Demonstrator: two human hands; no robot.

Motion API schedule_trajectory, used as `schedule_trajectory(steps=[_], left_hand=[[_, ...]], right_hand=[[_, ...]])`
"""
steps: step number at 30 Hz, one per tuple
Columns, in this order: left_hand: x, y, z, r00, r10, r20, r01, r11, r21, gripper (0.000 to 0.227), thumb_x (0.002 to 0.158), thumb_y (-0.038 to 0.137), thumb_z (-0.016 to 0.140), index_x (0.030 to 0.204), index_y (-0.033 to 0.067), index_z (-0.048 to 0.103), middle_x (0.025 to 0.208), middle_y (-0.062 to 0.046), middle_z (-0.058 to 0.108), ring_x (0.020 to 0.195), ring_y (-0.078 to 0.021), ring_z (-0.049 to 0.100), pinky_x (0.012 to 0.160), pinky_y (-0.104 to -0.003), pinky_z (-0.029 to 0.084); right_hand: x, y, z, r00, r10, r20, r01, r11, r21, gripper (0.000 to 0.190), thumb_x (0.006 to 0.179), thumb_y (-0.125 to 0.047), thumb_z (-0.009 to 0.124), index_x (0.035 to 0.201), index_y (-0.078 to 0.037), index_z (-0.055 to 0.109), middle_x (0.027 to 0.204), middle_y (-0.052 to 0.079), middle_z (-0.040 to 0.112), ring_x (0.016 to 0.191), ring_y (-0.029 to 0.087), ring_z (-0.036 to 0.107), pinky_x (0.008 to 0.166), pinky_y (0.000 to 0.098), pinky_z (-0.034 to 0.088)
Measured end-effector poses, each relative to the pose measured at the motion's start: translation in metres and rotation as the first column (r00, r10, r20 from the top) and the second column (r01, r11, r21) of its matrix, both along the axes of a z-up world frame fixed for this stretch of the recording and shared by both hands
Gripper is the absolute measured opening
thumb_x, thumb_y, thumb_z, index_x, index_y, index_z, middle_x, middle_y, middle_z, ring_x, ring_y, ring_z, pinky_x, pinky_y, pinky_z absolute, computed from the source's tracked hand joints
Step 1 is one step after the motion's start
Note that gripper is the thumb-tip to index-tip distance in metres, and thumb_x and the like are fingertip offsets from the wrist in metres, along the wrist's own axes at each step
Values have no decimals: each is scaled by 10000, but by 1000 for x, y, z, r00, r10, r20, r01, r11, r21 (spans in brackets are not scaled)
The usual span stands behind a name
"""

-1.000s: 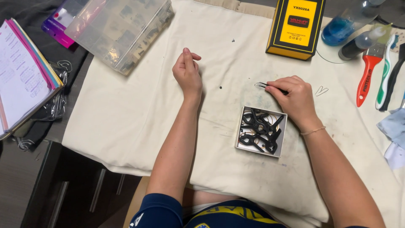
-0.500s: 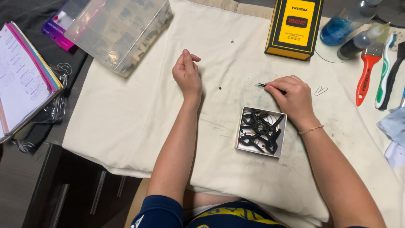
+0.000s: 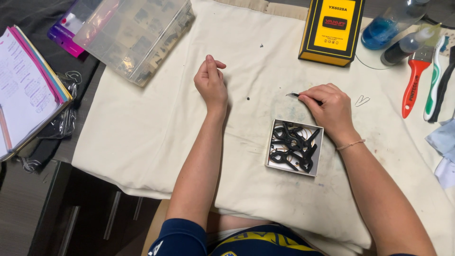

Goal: The person uses tweezers to pick up small black screws from a white cloth and places them into a small metal box. They then cover the screws with a white tissue, close the box, and use a brush to sweep the cloth surface clean before moving a plastic container.

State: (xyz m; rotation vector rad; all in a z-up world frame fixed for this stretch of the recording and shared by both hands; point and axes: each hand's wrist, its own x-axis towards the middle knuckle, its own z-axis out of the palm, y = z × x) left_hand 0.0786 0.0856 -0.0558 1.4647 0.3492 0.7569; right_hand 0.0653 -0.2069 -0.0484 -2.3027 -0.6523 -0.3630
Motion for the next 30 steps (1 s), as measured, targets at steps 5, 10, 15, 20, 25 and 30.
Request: schedule_trajectory(steps=[5,10,15,20,25,30], left_hand=[[-4,0,1,1000,0,-9,0,1000,11,493,1086,388,457,725,113,651,442,43,324,434,-62,333,463,-199,289],[1,0,6,1000,1,-20,-1,1000,-10,475,1086,363,471,733,102,651,460,29,341,455,-81,350,485,-226,300],[-1,1,0,998,-4,-70,3,1000,-23,479,1090,362,484,728,101,657,437,23,335,425,-76,330,470,-212,290],[1,1,-1,997,-4,-74,1,999,-39,477,1088,363,484,726,102,656,439,23,337,428,-72,325,467,-209,287],[3,-2,5,998,1,-70,-5,998,-66,461,1084,339,483,723,105,649,447,35,330,435,-63,316,464,-201,281],[-3,-3,6,998,3,-62,-5,999,-34,459,1080,351,480,726,112,649,454,32,346,444,-65,329,467,-205,293]], right_hand=[[-6,-5,12,998,36,-59,-28,990,139,25,985,-106,826,981,-130,820,903,54,767,855,272,701,782,346,560],[-13,-21,54,981,149,-126,-117,965,235,27,923,-106,789,907,-100,809,885,75,788,841,265,723,799,363,569],[-29,-22,91,869,276,-410,-223,959,174,100,825,-61,784,872,-93,867,826,98,843,818,267,775,817,408,598],[-31,-20,92,779,236,-581,-262,964,41,114,813,-94,797,895,-92,877,884,127,858,852,296,786,855,433,612],[-6,-15,63,811,234,-535,-132,966,222,122,849,-107,801,954,-88,860,914,118,831,853,227,743,837,372,578],[13,10,13,984,89,-154,-82,995,51,149,937,-148,808,1086,-143,817,965,75,770,911,245,710,846,326,563]])
